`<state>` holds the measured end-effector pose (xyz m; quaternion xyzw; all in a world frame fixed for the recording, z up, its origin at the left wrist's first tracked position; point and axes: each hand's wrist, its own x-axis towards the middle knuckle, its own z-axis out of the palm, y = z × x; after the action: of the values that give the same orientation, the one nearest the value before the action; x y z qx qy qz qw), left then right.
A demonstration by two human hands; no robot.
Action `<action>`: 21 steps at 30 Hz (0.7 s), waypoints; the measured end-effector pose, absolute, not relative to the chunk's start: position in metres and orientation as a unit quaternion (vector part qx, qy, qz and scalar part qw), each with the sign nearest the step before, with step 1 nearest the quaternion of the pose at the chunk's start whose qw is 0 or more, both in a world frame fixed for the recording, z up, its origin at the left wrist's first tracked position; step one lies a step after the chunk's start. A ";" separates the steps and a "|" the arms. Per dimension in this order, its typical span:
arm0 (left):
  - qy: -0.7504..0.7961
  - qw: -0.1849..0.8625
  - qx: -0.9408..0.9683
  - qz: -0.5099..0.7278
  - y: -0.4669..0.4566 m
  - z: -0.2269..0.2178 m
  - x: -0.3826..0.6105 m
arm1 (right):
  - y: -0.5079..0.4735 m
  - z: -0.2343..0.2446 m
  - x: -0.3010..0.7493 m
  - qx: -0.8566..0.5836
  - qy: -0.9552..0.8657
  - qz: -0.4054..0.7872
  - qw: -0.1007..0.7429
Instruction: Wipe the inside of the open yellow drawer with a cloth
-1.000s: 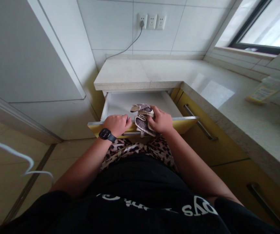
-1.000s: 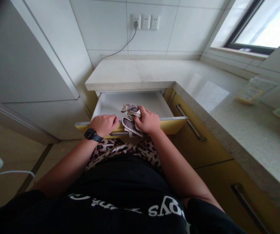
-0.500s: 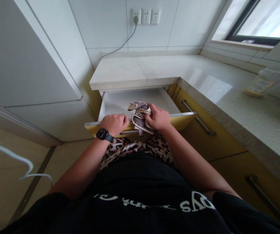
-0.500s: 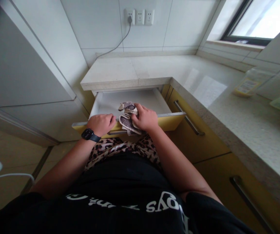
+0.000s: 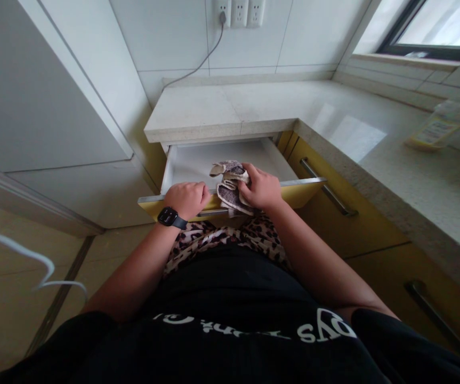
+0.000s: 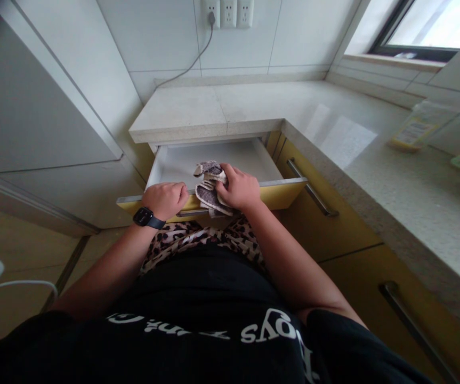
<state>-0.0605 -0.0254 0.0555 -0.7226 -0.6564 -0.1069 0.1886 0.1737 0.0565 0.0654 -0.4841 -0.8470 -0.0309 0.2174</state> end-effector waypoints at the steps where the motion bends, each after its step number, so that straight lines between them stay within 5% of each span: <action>1: -0.657 0.187 -0.722 -0.109 -0.025 0.056 -0.060 | 0.056 0.065 0.174 -0.484 -0.847 -0.031 0.219; 21: -0.648 0.197 -0.726 -0.119 -0.025 0.054 -0.061 | 0.057 0.065 0.174 -0.482 -0.847 -0.031 0.222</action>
<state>-0.0609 -0.0245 0.0536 -0.7257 -0.6483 -0.1192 0.1972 0.1742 0.0573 0.0649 -0.4820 -0.8469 -0.0311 0.2222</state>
